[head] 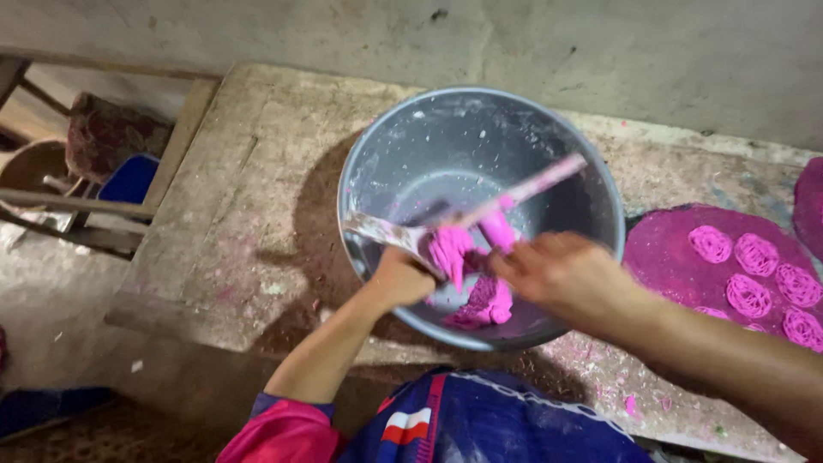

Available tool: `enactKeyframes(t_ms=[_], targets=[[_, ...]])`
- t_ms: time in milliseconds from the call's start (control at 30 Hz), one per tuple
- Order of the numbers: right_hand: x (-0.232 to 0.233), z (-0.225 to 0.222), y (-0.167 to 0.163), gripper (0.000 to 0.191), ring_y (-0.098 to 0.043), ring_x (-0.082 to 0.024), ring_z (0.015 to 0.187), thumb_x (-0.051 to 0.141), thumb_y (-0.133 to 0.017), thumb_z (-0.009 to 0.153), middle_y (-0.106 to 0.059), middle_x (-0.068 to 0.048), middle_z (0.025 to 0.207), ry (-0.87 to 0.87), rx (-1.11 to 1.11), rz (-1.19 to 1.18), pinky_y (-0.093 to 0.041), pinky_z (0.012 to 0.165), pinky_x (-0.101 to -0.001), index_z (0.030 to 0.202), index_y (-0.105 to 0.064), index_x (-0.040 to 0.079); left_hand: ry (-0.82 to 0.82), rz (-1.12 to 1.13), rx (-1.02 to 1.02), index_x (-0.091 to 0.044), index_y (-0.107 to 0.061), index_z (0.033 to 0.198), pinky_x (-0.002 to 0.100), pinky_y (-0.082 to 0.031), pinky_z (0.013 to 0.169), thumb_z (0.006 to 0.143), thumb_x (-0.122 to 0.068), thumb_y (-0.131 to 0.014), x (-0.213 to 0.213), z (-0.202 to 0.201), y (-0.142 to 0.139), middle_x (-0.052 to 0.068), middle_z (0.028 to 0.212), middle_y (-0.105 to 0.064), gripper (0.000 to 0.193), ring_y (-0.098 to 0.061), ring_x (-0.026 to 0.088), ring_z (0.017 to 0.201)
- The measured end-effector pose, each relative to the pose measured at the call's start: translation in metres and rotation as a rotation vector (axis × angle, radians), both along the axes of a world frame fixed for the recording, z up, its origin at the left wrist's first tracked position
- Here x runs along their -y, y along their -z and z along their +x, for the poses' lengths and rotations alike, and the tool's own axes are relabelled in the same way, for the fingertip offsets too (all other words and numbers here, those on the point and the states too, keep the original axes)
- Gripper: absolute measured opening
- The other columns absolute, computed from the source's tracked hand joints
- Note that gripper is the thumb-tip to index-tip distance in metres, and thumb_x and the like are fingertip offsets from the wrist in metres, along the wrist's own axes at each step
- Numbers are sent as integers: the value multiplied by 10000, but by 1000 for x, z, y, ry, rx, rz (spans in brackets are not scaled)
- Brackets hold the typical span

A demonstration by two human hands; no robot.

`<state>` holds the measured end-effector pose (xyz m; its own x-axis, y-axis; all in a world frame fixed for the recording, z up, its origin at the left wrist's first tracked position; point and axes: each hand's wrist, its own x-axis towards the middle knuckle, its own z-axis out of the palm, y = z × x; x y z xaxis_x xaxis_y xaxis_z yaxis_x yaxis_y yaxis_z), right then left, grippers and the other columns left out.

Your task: The person fills a handheld extruder tool with pink paste from a large basin, scraping the paste in with a small stick, then squeezes the tool to pipe rosette shapes onto round pink boards stacked on the workbench. They repeat the fill-and-pipe cycle across several boards, occasionally repositioning the boards.

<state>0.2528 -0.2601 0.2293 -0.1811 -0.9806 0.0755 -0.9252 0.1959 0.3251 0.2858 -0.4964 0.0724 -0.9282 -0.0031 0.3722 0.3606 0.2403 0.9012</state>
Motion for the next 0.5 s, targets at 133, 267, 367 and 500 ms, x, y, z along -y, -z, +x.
enactKeyframes(t_ms=[133, 267, 367, 500], targets=[[-22, -15, -4, 404, -725, -283, 756, 117, -661, 856, -746, -97, 930, 436, 337, -321, -560, 606, -390, 1258, -646, 81, -322, -397, 28, -186, -684, 1133, 389, -557, 1059, 858, -181, -747, 26, -8, -9, 28, 1137, -723, 283, -715, 201, 1069], [12, -6, 47, 611, -697, -201, 706, -34, -552, 821, -724, -194, 880, 442, 708, -632, -571, 670, -349, 1415, -612, 95, -537, -530, -318, -107, -582, 1250, 449, -547, 1013, 813, -128, -746, 20, -17, -11, 124, 1391, -560, 467, -631, 295, 1180], [20, 10, 92, 482, -604, -101, 677, 60, -628, 979, -674, -159, 878, 385, 875, -748, -530, 651, -290, 1458, -578, 83, -623, -580, -160, -16, -510, 1447, 468, -556, 902, 815, -237, -775, 22, -21, -10, 196, 1548, -460, 720, -599, 353, 1212], [-6, -4, 117, 492, -433, -53, 617, 108, -609, 996, -536, 26, 714, 586, 1417, -668, -408, 544, -248, 1486, -588, 138, -627, -682, -188, -147, -547, 1397, 445, -576, 1021, 825, -226, -746, 30, -22, -8, 214, 1678, -347, 611, -599, 346, 1212]])
